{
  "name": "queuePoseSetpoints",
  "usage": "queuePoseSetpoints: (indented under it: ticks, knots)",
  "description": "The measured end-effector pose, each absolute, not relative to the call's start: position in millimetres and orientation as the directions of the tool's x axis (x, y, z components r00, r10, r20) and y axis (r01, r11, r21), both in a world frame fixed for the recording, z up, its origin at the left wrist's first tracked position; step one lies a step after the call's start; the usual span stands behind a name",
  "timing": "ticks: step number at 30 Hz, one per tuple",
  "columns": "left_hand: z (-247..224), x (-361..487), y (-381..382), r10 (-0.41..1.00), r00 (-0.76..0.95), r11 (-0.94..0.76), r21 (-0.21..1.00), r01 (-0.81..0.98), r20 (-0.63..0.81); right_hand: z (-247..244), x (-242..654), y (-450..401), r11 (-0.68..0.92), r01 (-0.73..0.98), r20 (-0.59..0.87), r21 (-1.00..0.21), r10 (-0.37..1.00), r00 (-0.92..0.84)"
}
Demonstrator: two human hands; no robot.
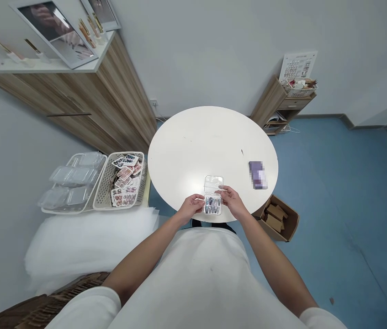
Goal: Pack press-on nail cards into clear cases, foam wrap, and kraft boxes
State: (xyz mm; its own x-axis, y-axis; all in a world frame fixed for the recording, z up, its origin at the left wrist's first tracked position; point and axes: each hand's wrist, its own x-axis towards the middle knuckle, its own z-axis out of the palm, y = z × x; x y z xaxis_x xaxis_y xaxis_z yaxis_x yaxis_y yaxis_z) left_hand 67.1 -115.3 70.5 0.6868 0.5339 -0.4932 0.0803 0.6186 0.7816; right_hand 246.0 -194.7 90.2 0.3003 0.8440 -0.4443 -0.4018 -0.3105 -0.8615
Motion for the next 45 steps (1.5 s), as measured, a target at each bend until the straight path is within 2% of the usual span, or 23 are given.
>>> queuePoseSetpoints:
  ticks: [7,19,27,32,41,45]
  knots:
    - [68.6,64.4,-112.8,0.518,0.670,0.676,0.735,0.060,-0.531,88.8,240.5,-195.3,-0.293,-0.419,-0.431,-0.859,0.856,0.284]
    - [65.7,65.6,-109.3,0.518,0.648,0.723,0.691,0.017,-0.558,87.8,239.3,-202.8,-0.357,-0.475,-0.484,-0.804,0.857,0.176]
    - [65.4,68.6,-110.1,0.507,0.630,0.787,0.614,-0.059,-0.589,83.4,231.6,-201.3,-0.286,-0.497,-0.444,-0.820,0.864,0.235]
    - [65.6,72.4,-112.9,0.537,0.601,0.788,0.606,-0.107,-0.592,86.5,228.2,-205.9,-0.265,-0.553,-0.464,-0.790,0.848,0.256]
    - [66.9,85.0,-119.4,0.585,0.567,0.765,0.628,-0.147,-0.580,94.3,229.6,-215.1,-0.405,-0.588,-0.581,-0.700,0.802,0.140]
    - [69.1,101.2,-123.8,0.581,0.580,0.767,0.623,-0.155,-0.571,94.5,241.5,-221.6,-0.409,-0.590,-0.601,-0.696,0.782,0.166]
